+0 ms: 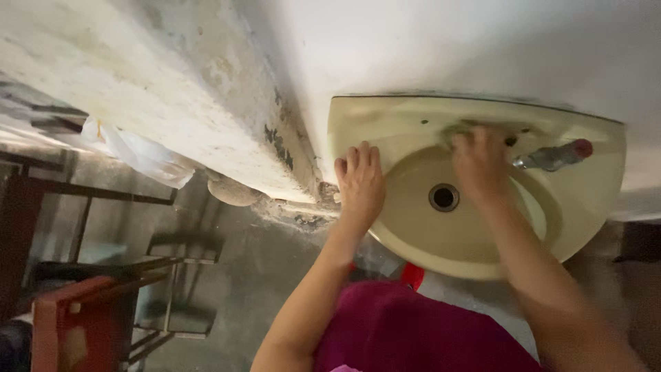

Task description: The person scrubs a wall-mounted sink with a cloth, repeatedly wiping the basin, faucet, and surrounding surfaces. The person uses both hands to maneuver the cloth around the sink's contours and edges.

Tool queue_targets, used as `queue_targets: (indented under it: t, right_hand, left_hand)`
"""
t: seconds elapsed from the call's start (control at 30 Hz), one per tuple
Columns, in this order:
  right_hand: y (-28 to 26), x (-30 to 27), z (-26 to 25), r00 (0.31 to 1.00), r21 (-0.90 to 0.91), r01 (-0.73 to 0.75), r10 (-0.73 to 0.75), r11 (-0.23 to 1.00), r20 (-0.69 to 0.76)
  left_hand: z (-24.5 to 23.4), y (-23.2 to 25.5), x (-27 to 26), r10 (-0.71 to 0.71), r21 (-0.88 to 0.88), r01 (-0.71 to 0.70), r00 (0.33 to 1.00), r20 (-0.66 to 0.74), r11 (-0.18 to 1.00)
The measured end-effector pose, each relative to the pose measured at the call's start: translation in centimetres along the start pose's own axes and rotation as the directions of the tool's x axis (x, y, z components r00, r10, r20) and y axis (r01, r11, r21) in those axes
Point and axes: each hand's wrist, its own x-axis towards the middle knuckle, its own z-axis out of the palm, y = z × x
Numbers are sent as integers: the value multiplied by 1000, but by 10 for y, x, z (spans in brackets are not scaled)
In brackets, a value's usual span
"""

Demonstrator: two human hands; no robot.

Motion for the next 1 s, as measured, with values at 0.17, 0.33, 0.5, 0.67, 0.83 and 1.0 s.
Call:
queue_targets:
  t: [0.17,0.33,0.5,0.67,0.83,1.0]
  right_hand:
    - [-6,-3,21,981,-123,-167,153,978,-117]
    - [-72,21,42,998,183,10,-22,983,66]
    - [-77,30,28,979,268,201,-184,942,-90]
    - [-17,2,1,1000,53,26,-26,998,9]
    - [-7,16,7,927,94,142,-99,985,-361]
    - [-37,67,33,919,-130,187,-220,974,-326]
  left_hand:
    - [-4,0,-5,44,8,-44,995,-87,999]
    - [-9,2,-3,43,-14,-45,992,-117,999]
    - [-12,3,-3,41,-102,-51,995,-96,994]
    - [-3,2,-5,8,-26,-12,992,-125,1000]
    - [-1,-1,-4,6,-59,-14,991,-131,998]
    - [-8,-6,-7,-8,-178,-16,991,-133,984]
